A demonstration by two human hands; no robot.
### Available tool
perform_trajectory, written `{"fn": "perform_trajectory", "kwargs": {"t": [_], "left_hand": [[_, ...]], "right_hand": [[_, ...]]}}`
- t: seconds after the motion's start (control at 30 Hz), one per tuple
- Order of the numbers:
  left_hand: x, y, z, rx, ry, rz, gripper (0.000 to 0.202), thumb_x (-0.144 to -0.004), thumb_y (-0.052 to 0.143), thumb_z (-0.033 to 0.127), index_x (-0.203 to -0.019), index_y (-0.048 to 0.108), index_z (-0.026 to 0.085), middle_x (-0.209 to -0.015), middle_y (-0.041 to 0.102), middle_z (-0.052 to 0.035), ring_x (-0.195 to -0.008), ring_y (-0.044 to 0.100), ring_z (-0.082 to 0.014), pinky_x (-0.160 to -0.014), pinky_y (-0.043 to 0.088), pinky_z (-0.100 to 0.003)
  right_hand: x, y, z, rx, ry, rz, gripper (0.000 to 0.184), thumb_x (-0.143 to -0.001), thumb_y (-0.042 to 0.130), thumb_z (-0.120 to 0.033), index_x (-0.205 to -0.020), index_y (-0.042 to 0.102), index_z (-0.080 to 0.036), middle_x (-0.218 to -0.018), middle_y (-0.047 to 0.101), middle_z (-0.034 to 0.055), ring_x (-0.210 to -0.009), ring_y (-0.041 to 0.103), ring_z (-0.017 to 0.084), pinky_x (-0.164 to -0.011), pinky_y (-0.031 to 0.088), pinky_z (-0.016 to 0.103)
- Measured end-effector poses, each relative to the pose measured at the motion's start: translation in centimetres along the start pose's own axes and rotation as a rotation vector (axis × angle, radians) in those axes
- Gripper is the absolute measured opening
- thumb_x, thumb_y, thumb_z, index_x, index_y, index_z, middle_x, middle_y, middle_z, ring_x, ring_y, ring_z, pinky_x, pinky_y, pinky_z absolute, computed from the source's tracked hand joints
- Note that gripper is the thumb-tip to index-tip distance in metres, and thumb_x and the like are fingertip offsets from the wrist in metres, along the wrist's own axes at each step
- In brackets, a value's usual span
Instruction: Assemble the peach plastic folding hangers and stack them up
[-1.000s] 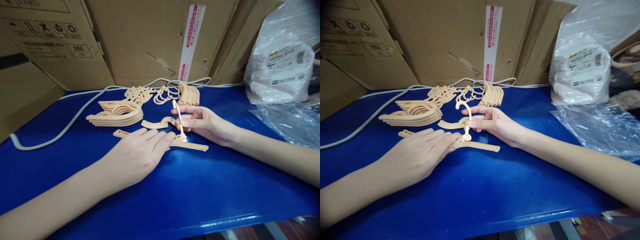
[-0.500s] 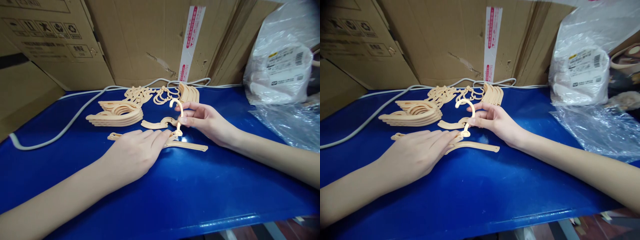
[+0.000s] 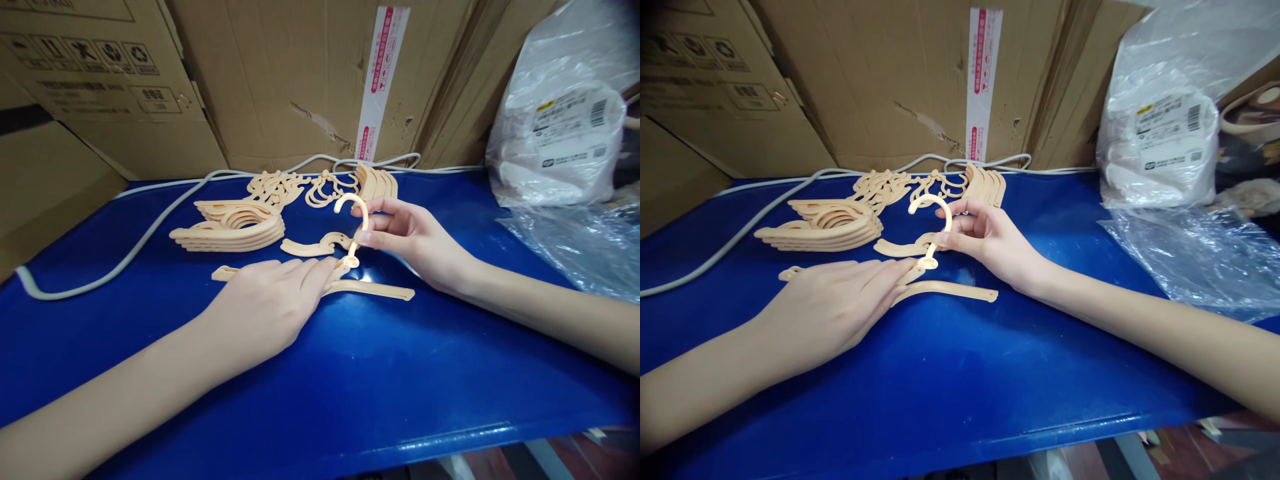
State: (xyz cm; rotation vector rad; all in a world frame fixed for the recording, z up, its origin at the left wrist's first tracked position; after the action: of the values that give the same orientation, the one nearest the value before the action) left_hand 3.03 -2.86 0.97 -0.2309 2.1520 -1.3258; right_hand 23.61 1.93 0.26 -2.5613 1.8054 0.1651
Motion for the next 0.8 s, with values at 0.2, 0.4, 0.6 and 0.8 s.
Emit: {"fn": "perform_trajectory", "kwargs": {"t": [0.2,0.4,0.6,0.8], "left_hand": [[-0.2,0.0,0.1,-0.006,0.012,0.011,0.031,-0.101,0.036,0.013,-0.115,0.063,0.009,-0.085,0.076,-0.009,-0.064,0.071,-0.0204,-0.052,0.047,-0.029],[0.0,0.1,0.3,-0.034,-0.009,0.01,0.033,-0.104,0.032,0.017,-0.11,0.064,0.011,-0.082,0.077,-0.0071,-0.061,0.07,-0.018,-0.048,0.043,-0.027],[0.0,0.1,0.4,-0.032,-0.021,0.019,0.033,-0.105,0.032,0.018,-0.109,0.064,0.012,-0.077,0.076,-0.0055,-0.059,0.071,-0.0188,-0.046,0.043,-0.03],[-0.2,-0.4,0.4,-0.006,0.002,0.08,0.031,-0.105,0.036,0.017,-0.11,0.066,0.01,-0.084,0.077,-0.006,-0.065,0.073,-0.0195,-0.051,0.047,-0.031]], "right_hand": [[0.4,0.2,-0.5,0.07,-0.056,-0.005,0.051,-0.073,0.087,-0.034,-0.112,0.055,-0.025,-0.073,0.064,-0.0049,-0.075,0.065,0.015,-0.079,0.052,0.033],[0.8,0.3,-0.9,0.167,-0.09,-0.003,0.048,-0.078,0.083,-0.037,-0.115,0.055,-0.024,-0.077,0.063,-0.003,-0.073,0.061,0.015,-0.075,0.051,0.034],[1.0,0.4,-1.0,0.168,-0.083,0.005,0.046,-0.078,0.082,-0.039,-0.113,0.056,-0.024,-0.078,0.063,-0.0021,-0.077,0.062,0.016,-0.076,0.051,0.034],[0.9,0.4,-0.8,0.106,-0.061,-0.009,0.044,-0.079,0.082,-0.034,-0.113,0.055,-0.024,-0.075,0.064,-0.0037,-0.078,0.064,0.016,-0.08,0.052,0.034]]}}
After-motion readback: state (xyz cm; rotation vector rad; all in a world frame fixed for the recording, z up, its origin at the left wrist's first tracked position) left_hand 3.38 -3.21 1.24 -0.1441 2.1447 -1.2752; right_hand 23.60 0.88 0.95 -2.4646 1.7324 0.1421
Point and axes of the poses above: each hand's wrist, its own x-axis away from the middle knuckle, its own y-axis out of the palm, z = x × y, the point moved 2 cm from there along -x, towards the middle knuckle
